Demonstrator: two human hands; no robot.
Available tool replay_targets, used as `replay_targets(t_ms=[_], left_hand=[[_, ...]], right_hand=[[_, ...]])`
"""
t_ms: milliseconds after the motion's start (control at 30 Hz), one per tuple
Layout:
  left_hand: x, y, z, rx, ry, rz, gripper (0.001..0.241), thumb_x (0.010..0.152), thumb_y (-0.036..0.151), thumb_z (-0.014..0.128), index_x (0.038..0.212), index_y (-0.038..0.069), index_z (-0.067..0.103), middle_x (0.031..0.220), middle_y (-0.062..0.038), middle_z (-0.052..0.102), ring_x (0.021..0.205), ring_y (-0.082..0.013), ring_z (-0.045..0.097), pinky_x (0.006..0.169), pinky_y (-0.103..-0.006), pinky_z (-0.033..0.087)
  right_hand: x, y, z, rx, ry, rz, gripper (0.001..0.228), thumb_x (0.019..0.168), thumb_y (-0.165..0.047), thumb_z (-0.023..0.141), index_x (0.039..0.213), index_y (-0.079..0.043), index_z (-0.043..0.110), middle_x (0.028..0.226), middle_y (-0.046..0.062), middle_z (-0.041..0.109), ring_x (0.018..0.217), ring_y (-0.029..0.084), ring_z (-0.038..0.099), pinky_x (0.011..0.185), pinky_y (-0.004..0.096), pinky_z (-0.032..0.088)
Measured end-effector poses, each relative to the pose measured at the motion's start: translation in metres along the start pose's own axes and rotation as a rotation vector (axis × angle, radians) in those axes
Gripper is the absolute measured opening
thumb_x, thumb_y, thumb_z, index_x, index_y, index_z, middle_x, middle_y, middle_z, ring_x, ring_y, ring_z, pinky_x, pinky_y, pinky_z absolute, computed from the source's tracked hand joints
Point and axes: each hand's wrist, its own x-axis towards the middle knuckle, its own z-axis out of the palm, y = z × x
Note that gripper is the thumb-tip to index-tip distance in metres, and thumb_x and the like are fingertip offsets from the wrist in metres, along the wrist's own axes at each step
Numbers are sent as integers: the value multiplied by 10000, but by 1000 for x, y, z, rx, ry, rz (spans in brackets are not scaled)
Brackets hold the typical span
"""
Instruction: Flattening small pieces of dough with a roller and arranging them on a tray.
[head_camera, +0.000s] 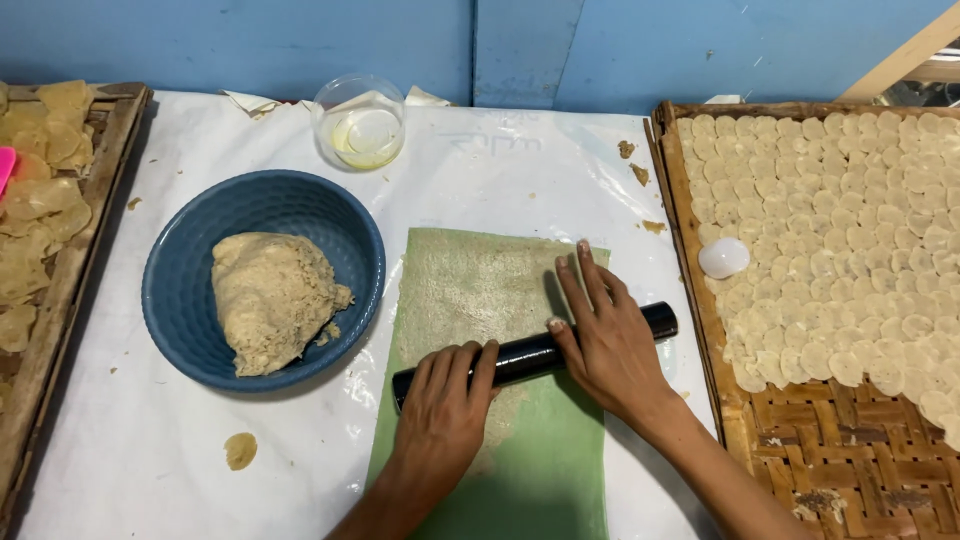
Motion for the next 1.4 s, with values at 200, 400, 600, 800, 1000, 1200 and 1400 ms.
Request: replay_targets(t_ms=[200,400,600,800,1000,1200,1400], left_hand=[[-24,19,7,144,4,51,576,859,70,561,1392,-119,456,1370,-373,496,1305,-473,506,1159,-620,330],[-48,46,8,86,37,66,472,898,107,603,1326,-71,514,1395,-323,533,1297,-454,550,1091,-583,432],[-42,32,5,46,-63,-37,661,810,235,758,1367,-13,501,1197,-179,575,1003,-298,583,882,-455,458],[-6,3,-11,104,-84,21,508,861,91,625,1352,-16,548,1134,-170,628,943,-281,593,870,-450,462],[20,-26,12,2,-190,-57,551,1009,297,462,1395,-96,453,1348,-246,443,1262,-376,389,1135,-585,227],[86,-42,-15,-26,-315,-269,626,1090,382,331,1531,-58,396,1626,-322,274,1544,-448,191,1223,-593,111],[90,-44,-11,-6,-306,-296,639,1088,361,324,1536,-94,353,1630,-323,269,1556,-415,191,1243,-551,86]], right_hand=[[-18,2,14,-42,16,-33,633,1054,-424,340,1594,-95,335,1676,206,272,1554,385,244,1236,536,219],[-64,5,11,-45,-34,-44,660,1038,-439,312,1598,-90,303,1678,171,286,1575,334,210,1270,522,134],[-84,8,2,-55,-37,-27,660,1047,-469,201,1598,-123,312,1658,132,364,1484,266,386,1182,484,268],[-24,8,-23,139,139,1,581,1051,-351,298,1464,22,464,1465,216,569,1034,288,603,908,401,492],[31,22,18,19,21,13,668,1047,-500,311,1516,-44,441,1564,267,420,1250,405,527,971,512,492],[78,23,16,60,-120,153,662,1069,-532,343,1610,-152,367,1641,248,296,1521,444,247,1198,534,255],[74,24,19,58,-151,186,682,1079,-532,308,1630,-130,310,1652,247,274,1545,427,197,1235,524,185]])
